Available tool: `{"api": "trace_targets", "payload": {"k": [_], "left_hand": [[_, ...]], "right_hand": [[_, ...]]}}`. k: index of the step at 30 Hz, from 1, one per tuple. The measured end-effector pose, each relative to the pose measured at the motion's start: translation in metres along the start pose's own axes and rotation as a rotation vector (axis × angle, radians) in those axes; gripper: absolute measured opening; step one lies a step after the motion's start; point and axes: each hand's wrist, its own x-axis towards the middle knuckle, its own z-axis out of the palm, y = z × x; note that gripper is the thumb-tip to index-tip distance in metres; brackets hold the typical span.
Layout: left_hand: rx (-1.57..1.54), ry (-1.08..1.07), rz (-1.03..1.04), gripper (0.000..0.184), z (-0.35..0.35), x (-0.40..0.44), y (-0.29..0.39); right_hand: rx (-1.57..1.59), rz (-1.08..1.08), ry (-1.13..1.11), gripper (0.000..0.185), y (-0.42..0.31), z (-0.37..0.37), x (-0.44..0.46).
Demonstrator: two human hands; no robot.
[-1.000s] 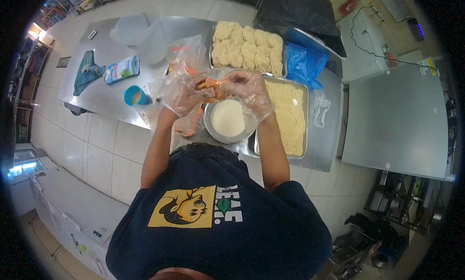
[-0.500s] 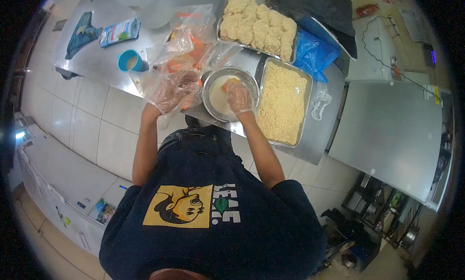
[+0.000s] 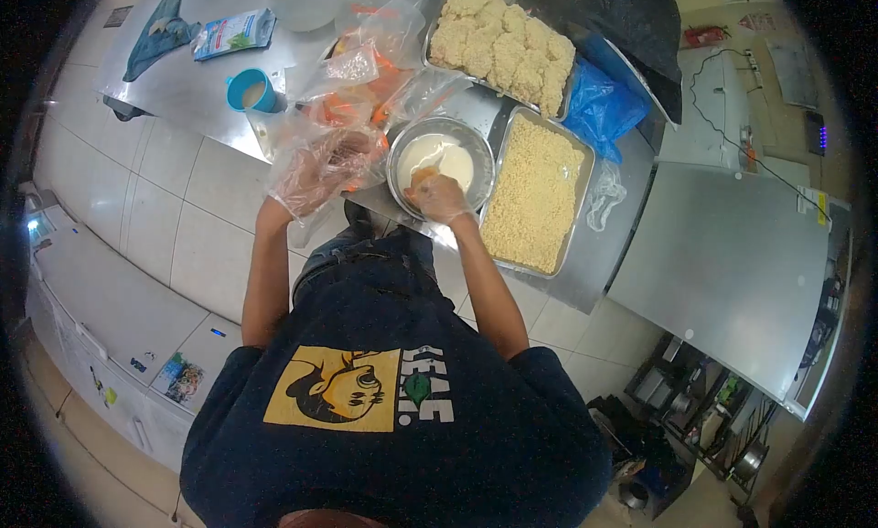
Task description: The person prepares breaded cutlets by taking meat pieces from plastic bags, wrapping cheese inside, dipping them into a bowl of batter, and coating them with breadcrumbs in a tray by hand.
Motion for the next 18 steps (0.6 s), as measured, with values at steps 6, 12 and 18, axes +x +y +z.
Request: {"api": "trace_targets", "payload": {"k": [6, 12, 18], "left_hand": [[-0.129, 0.030, 0.052, 0.037, -0.014, -0.009, -0.003], [-0.052, -0.002, -0.017, 0.037, -0.023, -0.010, -0.003], [-0.111, 0.011, -0.088, 0.034, -0.033, -0.023, -0.002]], "right_hand": [[0.326, 0.122, 0.001, 0.015, -0.010, -0.061, -0.017], [-0.204, 0.127, 0.353, 0.020, 0.021, -0.035, 0.040], [-0.296, 0.007, 0.526, 0.012, 0.029, 0.007, 0.084]]}}
